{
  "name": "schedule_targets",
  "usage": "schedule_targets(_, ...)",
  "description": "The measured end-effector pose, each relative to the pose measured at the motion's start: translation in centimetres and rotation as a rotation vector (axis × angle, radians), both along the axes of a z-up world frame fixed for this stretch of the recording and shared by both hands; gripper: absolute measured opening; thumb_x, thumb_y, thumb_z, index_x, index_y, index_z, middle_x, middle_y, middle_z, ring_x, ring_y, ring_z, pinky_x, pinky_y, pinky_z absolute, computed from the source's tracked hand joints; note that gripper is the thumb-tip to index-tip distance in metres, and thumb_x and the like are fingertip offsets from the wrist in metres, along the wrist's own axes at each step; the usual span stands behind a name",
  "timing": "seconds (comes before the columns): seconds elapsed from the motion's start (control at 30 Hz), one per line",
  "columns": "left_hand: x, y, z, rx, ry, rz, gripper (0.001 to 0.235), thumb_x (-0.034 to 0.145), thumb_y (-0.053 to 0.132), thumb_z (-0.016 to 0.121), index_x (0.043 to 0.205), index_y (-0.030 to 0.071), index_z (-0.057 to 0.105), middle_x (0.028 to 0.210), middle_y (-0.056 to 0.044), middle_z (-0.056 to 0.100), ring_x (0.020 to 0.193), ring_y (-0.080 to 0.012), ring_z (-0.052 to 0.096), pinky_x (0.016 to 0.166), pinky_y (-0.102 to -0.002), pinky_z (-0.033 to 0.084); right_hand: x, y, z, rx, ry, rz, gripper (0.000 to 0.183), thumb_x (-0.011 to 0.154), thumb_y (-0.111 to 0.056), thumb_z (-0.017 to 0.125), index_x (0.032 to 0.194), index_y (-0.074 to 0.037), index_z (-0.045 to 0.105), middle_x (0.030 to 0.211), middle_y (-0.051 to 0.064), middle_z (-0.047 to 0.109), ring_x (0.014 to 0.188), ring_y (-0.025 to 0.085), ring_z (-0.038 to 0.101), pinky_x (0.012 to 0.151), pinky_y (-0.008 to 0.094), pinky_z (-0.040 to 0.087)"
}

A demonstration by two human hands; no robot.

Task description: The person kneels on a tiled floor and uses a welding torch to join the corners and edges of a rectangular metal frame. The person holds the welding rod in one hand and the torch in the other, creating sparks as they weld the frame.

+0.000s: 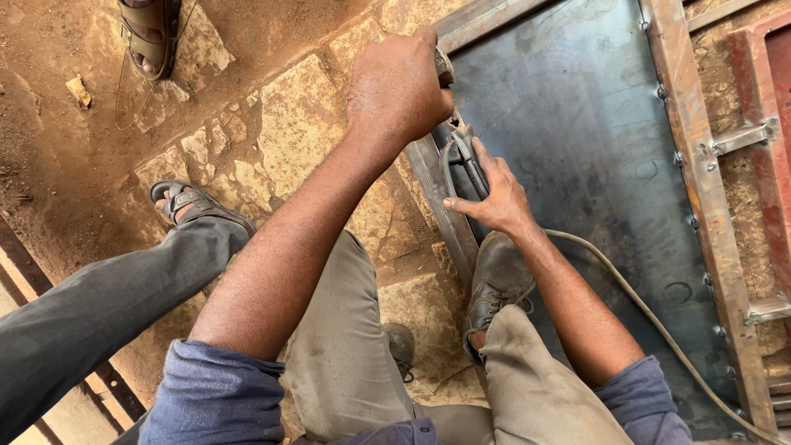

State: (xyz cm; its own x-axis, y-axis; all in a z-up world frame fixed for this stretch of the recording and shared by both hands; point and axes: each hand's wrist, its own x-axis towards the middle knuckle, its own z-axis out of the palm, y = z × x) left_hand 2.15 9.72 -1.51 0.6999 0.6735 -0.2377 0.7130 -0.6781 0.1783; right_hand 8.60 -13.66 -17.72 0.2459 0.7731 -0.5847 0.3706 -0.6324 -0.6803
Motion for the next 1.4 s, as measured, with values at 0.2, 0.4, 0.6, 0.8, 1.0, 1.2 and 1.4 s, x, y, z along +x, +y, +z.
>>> schedule_targets(0.2,0.0,0.1,0.2,-0.004,-0.02,0.003,0.039,0.069,0.023,0.081,0.101,0.005,0.067,0.073,-0.018,0.072,0.071,-0.0335,0.075,0.066,-0.047,0.061,0.3,0.2,0.4,-0.005,-0.007,0.049,0.129,0.063,-0.065,0.089,0.165,-0.026,0.021,0.129,0.018,0.057,0.122,0.036,0.061,0.102,0.056,0.052)
schedule_targets(0.4,0.0,0.0,0.2,-0.004,-0.015,0.011,0.04,0.069,0.025,0.082,0.1,0.005,0.067,0.074,-0.018,0.072,0.071,-0.0335,0.075,0.065,-0.047,0.061,0.3,0.3,0.4,-0.063,-0.047,0.094,0.131,0.062,-0.066,0.089,0.166,-0.027,0.019,0.128,0.018,0.057,0.123,0.036,0.06,0.101,0.057,0.051)
schedule_targets(0.6,-0.2,-0.1,0.2,0.003,-0.037,0.009,0.039,0.069,0.025,0.082,0.099,0.005,0.067,0.075,-0.018,0.073,0.072,-0.0342,0.075,0.065,-0.048,0.061,0.4,0.4,0.7,-0.066,-0.039,0.096,0.132,0.06,-0.067,0.089,0.166,-0.029,0.019,0.128,0.019,0.056,0.122,0.037,0.06,0.101,0.057,0.052)
schedule_targets(0.8,-0.2,-0.2,0.0,0.023,-0.055,0.003,0.04,0.067,0.025,0.082,0.098,0.004,0.067,0.074,-0.018,0.073,0.071,-0.0351,0.075,0.066,-0.048,0.061,0.4,0.6,0.2,-0.098,-0.037,0.115,0.133,0.06,-0.069,0.089,0.166,-0.029,0.019,0.13,0.021,0.056,0.126,0.039,0.058,0.103,0.058,0.051)
schedule_targets(1.0,-0.2,-0.4,0.2,0.011,-0.035,0.016,0.037,0.07,0.023,0.08,0.099,0.004,0.067,0.073,-0.018,0.072,0.069,-0.033,0.075,0.065,-0.047,0.061,0.7,0.7,0.3,-0.096,-0.036,0.12,0.134,0.059,-0.069,0.089,0.166,-0.029,0.019,0.133,0.022,0.055,0.127,0.04,0.058,0.104,0.058,0.05)
schedule_targets(1.2,-0.4,-0.3,0.1,0.028,-0.066,0.009,0.034,0.069,0.022,0.081,0.096,0.005,0.068,0.071,-0.018,0.072,0.069,-0.034,0.075,0.067,-0.048,0.061,1.2,1.0,1.2,-0.1,-0.018,0.101,0.134,0.056,-0.067,0.089,0.166,-0.028,0.023,0.13,0.02,0.06,0.121,0.036,0.063,0.103,0.051,0.052)
schedule_targets(1.4,-0.2,-0.4,0.3,0.029,-0.048,0.016,0.032,0.072,0.024,0.081,0.095,0.005,0.069,0.071,-0.018,0.071,0.069,-0.0331,0.075,0.066,-0.047,0.061,2.1,1.0,0.4,0.025,0.02,0.091,0.132,0.058,-0.066,0.09,0.165,-0.019,0.028,0.131,0.023,0.061,0.124,0.038,0.062,0.105,0.05,0.05)
